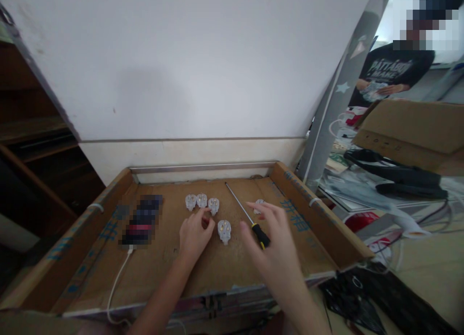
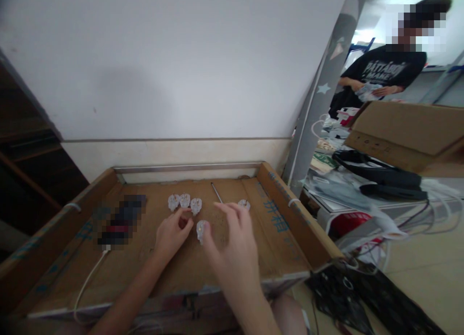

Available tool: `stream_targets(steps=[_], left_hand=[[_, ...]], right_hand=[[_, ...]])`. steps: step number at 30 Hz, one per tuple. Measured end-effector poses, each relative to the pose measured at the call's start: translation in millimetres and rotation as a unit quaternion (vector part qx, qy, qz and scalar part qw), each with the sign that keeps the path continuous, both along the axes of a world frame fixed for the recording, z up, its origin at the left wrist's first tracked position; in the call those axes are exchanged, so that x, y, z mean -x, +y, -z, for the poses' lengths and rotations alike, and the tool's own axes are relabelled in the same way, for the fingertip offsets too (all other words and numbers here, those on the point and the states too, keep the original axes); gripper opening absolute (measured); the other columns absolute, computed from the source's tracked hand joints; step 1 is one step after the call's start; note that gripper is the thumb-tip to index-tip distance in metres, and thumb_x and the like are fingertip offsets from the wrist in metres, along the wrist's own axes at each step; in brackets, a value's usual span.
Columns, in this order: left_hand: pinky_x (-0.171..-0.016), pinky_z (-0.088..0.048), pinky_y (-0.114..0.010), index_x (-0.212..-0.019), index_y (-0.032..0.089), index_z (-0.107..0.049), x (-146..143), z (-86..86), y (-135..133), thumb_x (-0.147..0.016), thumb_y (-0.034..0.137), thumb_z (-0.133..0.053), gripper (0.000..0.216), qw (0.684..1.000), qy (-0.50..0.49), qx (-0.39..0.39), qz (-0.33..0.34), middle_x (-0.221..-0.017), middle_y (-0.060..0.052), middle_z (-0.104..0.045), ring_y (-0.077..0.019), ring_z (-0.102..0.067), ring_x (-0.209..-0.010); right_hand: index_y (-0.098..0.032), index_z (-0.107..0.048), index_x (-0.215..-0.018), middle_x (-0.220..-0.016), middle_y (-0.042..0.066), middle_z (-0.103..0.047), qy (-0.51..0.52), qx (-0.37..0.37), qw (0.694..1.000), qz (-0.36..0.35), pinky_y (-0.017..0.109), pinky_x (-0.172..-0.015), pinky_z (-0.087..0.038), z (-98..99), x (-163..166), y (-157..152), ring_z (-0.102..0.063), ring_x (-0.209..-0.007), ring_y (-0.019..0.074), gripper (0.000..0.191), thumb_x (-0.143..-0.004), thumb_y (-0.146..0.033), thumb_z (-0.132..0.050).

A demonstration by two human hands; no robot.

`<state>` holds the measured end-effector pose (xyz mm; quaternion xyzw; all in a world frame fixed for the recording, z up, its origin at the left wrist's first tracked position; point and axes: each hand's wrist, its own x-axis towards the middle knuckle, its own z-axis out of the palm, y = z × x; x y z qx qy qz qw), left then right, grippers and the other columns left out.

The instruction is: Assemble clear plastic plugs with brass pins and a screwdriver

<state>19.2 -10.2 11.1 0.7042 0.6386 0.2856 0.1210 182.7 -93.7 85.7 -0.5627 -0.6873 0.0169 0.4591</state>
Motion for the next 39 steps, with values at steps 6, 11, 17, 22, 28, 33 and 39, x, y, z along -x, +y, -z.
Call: stream_targets(steps=[6,11,17,22,28,33,39], left_hand=[[-0.092,-0.039,-0.038,-0.109,0.022,-0.057,4.4,5.4,1.2,-0.073,0.012,-0.052,0.038,0.991,0.003,-0.108,0.082,-0.110,-0.005,-0.062,-0.0234,-0.052,-0.106],[-0.094,-0.037,-0.040,-0.114,0.024,-0.055,5.4,7.7,1.7,-0.074,0.014,-0.052,0.041,0.987,0.026,-0.103,0.123,-0.115,-0.004,-0.061,-0.0234,-0.050,-0.109],[-0.088,-0.038,-0.041,-0.106,0.025,-0.062,8.0,6.6,19.0,-0.085,0.027,-0.051,0.024,0.986,0.102,-0.101,0.083,-0.111,-0.005,-0.063,-0.0251,-0.052,-0.105],[-0.088,-0.038,-0.041,-0.111,0.024,-0.061,6.7,7.6,26.4,-0.085,0.025,-0.049,0.028,0.981,0.135,-0.108,0.089,-0.109,-0.005,-0.063,-0.0250,-0.052,-0.102],[-0.083,-0.037,-0.039,-0.106,0.027,-0.063,11.2,5.5,17.0,-0.085,0.028,-0.051,0.025,0.981,0.130,-0.124,0.075,-0.105,-0.004,-0.064,-0.0243,-0.052,-0.099],[-0.080,-0.037,-0.038,-0.098,0.026,-0.066,7.0,3.0,14.3,-0.086,0.030,-0.051,0.020,0.979,0.146,-0.115,0.088,-0.096,-0.004,-0.064,-0.0249,-0.053,-0.093],[-0.079,-0.036,-0.038,-0.095,0.025,-0.065,6.2,7.1,14.7,-0.086,0.029,-0.049,0.019,0.977,0.153,-0.110,0.098,-0.094,-0.004,-0.063,-0.0245,-0.053,-0.093]], right_hand=[[-0.013,-0.059,-0.097,-0.096,0.010,-0.059,-0.053,0.208,0.975,-0.047,0.038,-0.085,-0.047,60.1,13.8,60.5,-0.058,-0.093,0.0238,0.024,-0.074,-0.018,-0.062],[-0.015,-0.056,-0.087,-0.090,0.008,-0.058,-0.053,0.218,0.973,-0.044,0.034,-0.081,-0.046,70.1,11.1,65.2,-0.058,-0.086,0.0210,0.015,-0.073,-0.013,-0.058],[-0.012,-0.052,-0.103,-0.100,0.010,-0.057,-0.043,0.214,0.975,-0.041,0.032,-0.083,-0.046,72.2,16.5,70.2,-0.058,-0.093,0.0219,0.032,-0.071,-0.013,-0.058],[-0.013,-0.060,-0.097,-0.099,0.010,-0.056,-0.034,0.213,0.976,-0.038,0.032,-0.081,-0.047,77.7,19.7,77.2,-0.060,-0.086,0.0212,0.027,-0.071,-0.010,-0.056],[-0.011,-0.060,-0.100,-0.096,0.010,-0.057,-0.006,0.205,0.978,-0.025,0.033,-0.084,-0.046,80.9,14.3,79.1,-0.060,-0.088,0.0221,0.029,-0.072,-0.012,-0.057],[-0.011,-0.060,-0.100,-0.097,0.010,-0.057,0.004,0.196,0.980,-0.026,0.033,-0.085,-0.046,83.9,11.6,80.5,-0.059,-0.091,0.0219,0.029,-0.071,-0.011,-0.057],[-0.011,-0.060,-0.099,-0.097,0.011,-0.057,0.020,0.179,0.984,-0.018,0.035,-0.086,-0.046,88.2,15.8,84.1,-0.059,-0.091,0.0225,0.029,-0.071,-0.011,-0.057]])
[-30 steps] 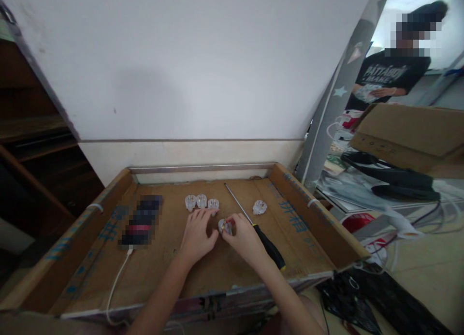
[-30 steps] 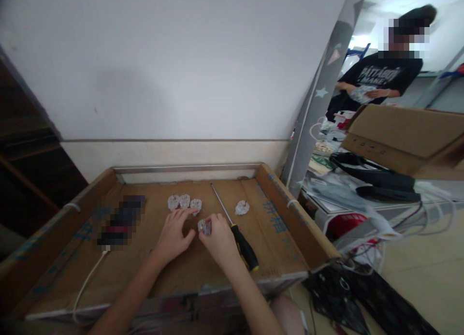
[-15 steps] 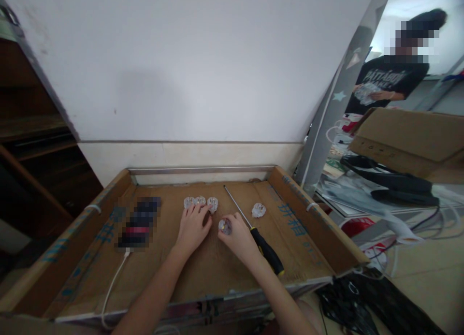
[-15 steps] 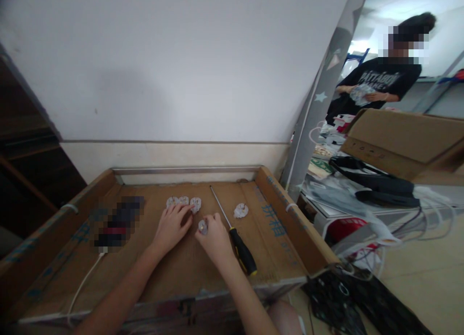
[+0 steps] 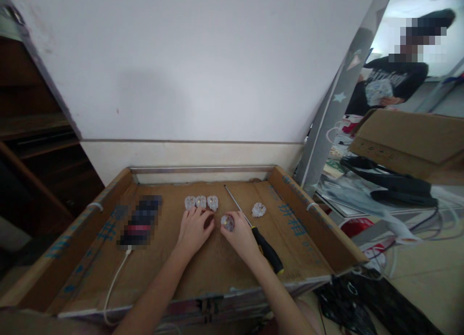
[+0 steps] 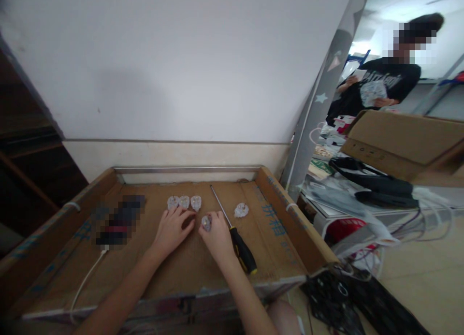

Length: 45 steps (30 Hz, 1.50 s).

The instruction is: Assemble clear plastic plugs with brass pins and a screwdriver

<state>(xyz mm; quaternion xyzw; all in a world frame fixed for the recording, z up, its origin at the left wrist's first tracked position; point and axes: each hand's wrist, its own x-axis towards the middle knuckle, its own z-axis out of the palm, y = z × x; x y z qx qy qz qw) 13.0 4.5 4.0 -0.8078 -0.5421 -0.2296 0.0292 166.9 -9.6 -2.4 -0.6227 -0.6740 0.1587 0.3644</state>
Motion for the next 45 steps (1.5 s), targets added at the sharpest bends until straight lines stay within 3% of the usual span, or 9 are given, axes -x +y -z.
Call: stream_targets(steps=[7,13,20,27,31,35,37,41,45], left_hand=[[-0.084,-0.036,-0.038,-0.094,0.024,-0.062,4.1,-2.2,-7.4,-0.083,0.025,-0.051,0.016,0.998,-0.052,0.012,0.011,-0.100,-0.003,-0.064,-0.0235,-0.053,-0.098],[-0.095,-0.033,-0.040,-0.121,0.022,-0.051,-3.9,-5.5,-12.0,-0.063,0.028,-0.069,0.061,0.983,-0.115,0.084,0.115,-0.118,-0.006,-0.061,-0.0253,-0.050,-0.108],[-0.095,-0.034,-0.042,-0.118,0.021,-0.054,-6.8,-3.9,-7.9,-0.059,0.034,-0.075,0.064,0.980,-0.131,0.115,0.091,-0.116,-0.008,-0.063,-0.0278,-0.054,-0.106],[-0.095,-0.033,-0.043,-0.121,0.022,-0.052,-5.3,-2.8,-9.5,-0.056,0.047,-0.077,0.074,0.982,-0.127,0.111,0.089,-0.112,-0.007,-0.064,-0.0279,-0.054,-0.105],[-0.097,-0.032,-0.044,-0.124,0.021,-0.050,-4.1,-2.1,-10.4,-0.056,0.048,-0.078,0.078,0.982,-0.120,0.111,0.091,-0.113,-0.007,-0.063,-0.0280,-0.052,-0.107],[-0.098,-0.032,-0.045,-0.127,0.023,-0.047,-3.0,-1.6,-13.0,-0.055,0.050,-0.078,0.082,0.980,-0.131,0.110,0.100,-0.114,-0.007,-0.063,-0.0288,-0.052,-0.106],[-0.097,-0.033,-0.045,-0.129,0.024,-0.046,-2.0,-0.4,-13.4,-0.061,0.048,-0.075,0.077,0.979,-0.139,0.104,0.105,-0.115,-0.008,-0.062,-0.0279,-0.052,-0.106],[-0.093,-0.038,-0.040,-0.119,0.022,-0.053,-1.5,1.6,-6.3,-0.082,0.033,-0.057,0.039,0.982,-0.162,0.061,0.074,-0.114,-0.006,-0.063,-0.0232,-0.053,-0.105],[-0.086,-0.042,-0.037,-0.103,0.022,-0.061,-7.1,-3.9,8.5,-0.084,0.027,-0.054,0.021,0.988,-0.134,0.047,0.056,-0.100,-0.004,-0.067,-0.0219,-0.057,-0.097]], right_hand=[[-0.015,-0.060,-0.099,-0.096,0.008,-0.058,0.040,-0.024,0.999,0.015,0.033,-0.084,-0.047,-1.9,6.3,-3.0,-0.060,-0.089,0.0204,0.026,-0.073,-0.015,-0.055],[-0.015,-0.063,-0.091,-0.088,0.007,-0.059,0.068,-0.020,0.997,0.017,0.030,-0.076,-0.049,-4.4,8.2,-1.1,-0.061,-0.079,0.0183,0.022,-0.069,-0.016,-0.058],[-0.017,-0.061,-0.085,-0.085,0.005,-0.063,0.104,-0.001,0.995,-0.001,0.033,-0.074,-0.048,-3.6,10.8,-3.0,-0.060,-0.079,0.0202,0.022,-0.064,-0.015,-0.060],[-0.016,-0.058,-0.093,-0.083,0.006,-0.067,0.188,0.033,0.981,-0.021,0.031,-0.065,-0.051,11.9,-1.2,1.7,-0.063,-0.069,0.0177,0.024,-0.071,-0.024,-0.055],[-0.015,-0.053,-0.101,-0.091,0.008,-0.066,0.226,0.023,0.973,-0.034,0.031,-0.067,-0.052,17.4,-5.9,6.7,-0.064,-0.071,0.0166,0.031,-0.071,-0.025,-0.056],[-0.017,-0.050,-0.094,-0.090,0.007,-0.065,0.244,-0.007,0.969,-0.029,0.030,-0.069,-0.052,13.5,-5.9,14.4,-0.064,-0.074,0.0161,0.023,-0.074,-0.027,-0.053],[-0.017,-0.053,-0.089,-0.088,0.006,-0.065,0.236,-0.015,0.971,-0.042,0.029,-0.067,-0.052,10.7,-5.5,19.5,-0.063,-0.072,0.0153,0.019,-0.074,-0.028,-0.054],[-0.017,-0.058,-0.085,-0.076,0.003,-0.064,0.210,-0.030,0.975,-0.060,0.026,-0.058,-0.050,7.1,-6.2,28.0,-0.060,-0.063,0.0145,0.015,-0.074,-0.027,-0.055],[-0.017,-0.059,-0.089,-0.088,0.005,-0.059,0.192,-0.070,0.978,-0.039,0.025,-0.057,-0.048,5.4,-6.2,29.7,-0.058,-0.066,0.0133,0.019,-0.071,-0.022,-0.056]])
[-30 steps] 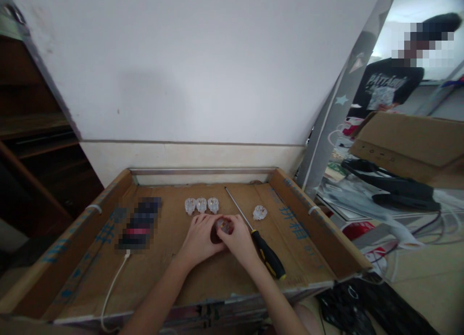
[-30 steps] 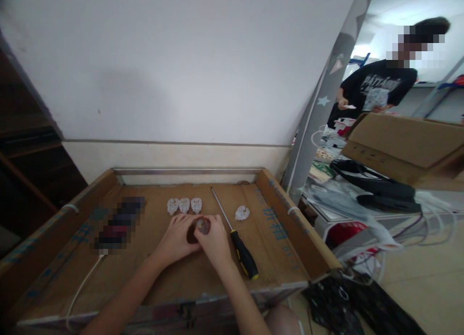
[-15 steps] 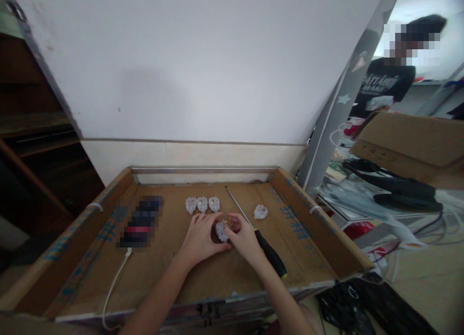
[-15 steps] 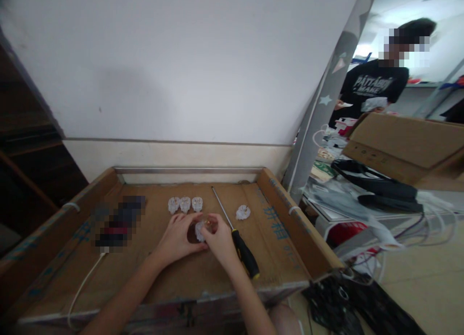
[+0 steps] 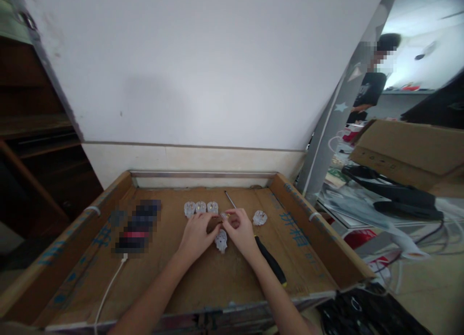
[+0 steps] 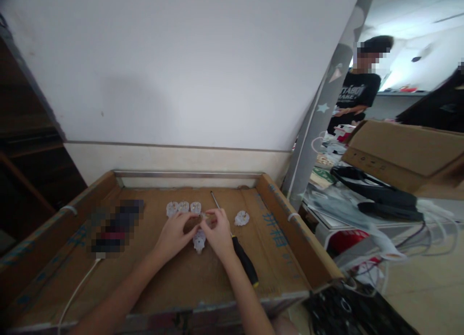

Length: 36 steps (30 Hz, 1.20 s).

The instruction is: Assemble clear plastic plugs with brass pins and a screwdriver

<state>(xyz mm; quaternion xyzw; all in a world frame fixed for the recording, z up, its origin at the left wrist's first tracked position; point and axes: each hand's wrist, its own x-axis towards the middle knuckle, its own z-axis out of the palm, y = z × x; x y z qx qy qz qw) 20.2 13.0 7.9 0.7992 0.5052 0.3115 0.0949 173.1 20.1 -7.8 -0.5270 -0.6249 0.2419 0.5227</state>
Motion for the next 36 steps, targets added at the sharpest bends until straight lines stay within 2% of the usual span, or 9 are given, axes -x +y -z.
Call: stream_targets(steps=[4,6,9,13,17,23,27,30,36], left_hand=[[-0.085,-0.040,-0.037,-0.094,0.022,-0.063,-10.3,-8.0,9.3,-0.083,0.026,-0.055,0.014,0.998,0.050,-0.016,0.019,-0.093,-0.003,-0.068,-0.0222,-0.058,-0.094],[-0.086,-0.040,-0.037,-0.091,0.022,-0.064,-14.4,-8.4,9.7,-0.083,0.025,-0.055,0.012,0.999,0.048,-0.021,0.014,-0.091,-0.003,-0.069,-0.0221,-0.059,-0.093],[-0.084,-0.040,-0.037,-0.088,0.022,-0.064,-17.1,-5.3,8.0,-0.083,0.025,-0.055,0.011,0.999,0.033,-0.025,-0.010,-0.087,-0.002,-0.069,-0.0215,-0.060,-0.089],[-0.082,-0.040,-0.036,-0.083,0.023,-0.064,-15.4,-2.5,6.5,-0.083,0.026,-0.054,0.010,0.998,0.031,-0.031,-0.049,-0.083,-0.002,-0.069,-0.0209,-0.060,-0.086],[-0.079,-0.040,-0.035,-0.085,0.024,-0.064,-11.1,-3.6,5.4,-0.084,0.027,-0.053,0.011,0.997,0.019,-0.030,-0.064,-0.083,0.000,-0.070,-0.0202,-0.061,-0.084],[-0.076,-0.042,-0.034,-0.085,0.025,-0.065,-4.6,-1.8,5.7,-0.084,0.026,-0.055,0.010,0.997,-0.005,-0.027,-0.077,-0.082,0.002,-0.070,-0.0204,-0.061,-0.084],[-0.077,-0.043,-0.035,-0.086,0.024,-0.065,-4.3,0.9,6.9,-0.084,0.027,-0.055,0.011,0.997,0.010,-0.023,-0.078,-0.085,0.000,-0.069,-0.0216,-0.060,-0.086],[-0.078,-0.043,-0.035,-0.088,0.023,-0.064,-5.0,1.5,6.5,-0.085,0.026,-0.053,0.012,0.997,0.020,-0.023,-0.075,-0.087,-0.001,-0.068,-0.0223,-0.059,-0.088],[-0.081,-0.044,-0.037,-0.092,0.022,-0.065,-5.7,2.8,6.5,-0.086,0.024,-0.051,0.015,0.996,0.029,-0.013,-0.078,-0.092,-0.002,-0.068,-0.0232,-0.059,-0.090]], right_hand=[[-0.017,-0.056,-0.088,-0.083,0.003,-0.056,-0.001,-0.023,0.999,0.023,0.025,-0.060,-0.049,-0.4,2.3,-2.9,-0.058,-0.068,0.0131,0.015,-0.073,-0.020,-0.054],[-0.017,-0.058,-0.082,-0.080,0.003,-0.056,-0.002,-0.031,0.999,0.030,0.026,-0.062,-0.049,-0.4,3.1,-5.0,-0.057,-0.068,0.0136,0.009,-0.075,-0.022,-0.054],[-0.016,-0.062,-0.084,-0.084,0.006,-0.059,0.006,-0.042,0.999,0.033,0.027,-0.064,-0.051,-0.7,3.6,-7.5,-0.059,-0.074,0.0152,0.013,-0.078,-0.025,-0.054],[-0.016,-0.064,-0.093,-0.098,0.010,-0.060,0.032,-0.054,0.997,0.044,0.028,-0.066,-0.053,-0.2,3.8,-7.0,-0.061,-0.087,0.0176,0.021,-0.082,-0.030,-0.053],[-0.016,-0.062,-0.098,-0.093,0.009,-0.062,0.050,-0.054,0.996,0.047,0.029,-0.070,-0.054,3.0,2.4,-4.4,-0.063,-0.082,0.0163,0.023,-0.085,-0.032,-0.051],[-0.016,-0.060,-0.090,-0.093,0.010,-0.060,0.039,-0.066,0.995,0.065,0.031,-0.074,-0.052,4.6,-1.2,-3.8,-0.061,-0.084,0.0174,0.021,-0.087,-0.033,-0.049],[-0.017,-0.058,-0.085,-0.084,0.007,-0.060,-0.001,-0.068,0.997,0.041,0.031,-0.071,-0.051,4.1,-1.3,-5.7,-0.060,-0.077,0.0168,0.018,-0.087,-0.032,-0.048],[-0.018,-0.058,-0.086,-0.093,0.009,-0.059,-0.026,-0.069,0.997,0.022,0.031,-0.073,-0.050,4.9,-0.8,-7.0,-0.059,-0.085,0.0182,0.017,-0.088,-0.031,-0.047],[-0.018,-0.057,-0.086,-0.094,0.009,-0.060,-0.041,-0.063,0.997,-0.005,0.031,-0.077,-0.049,7.0,0.6,-7.5,-0.060,-0.086,0.0180,0.016,-0.088,-0.030,-0.046]])
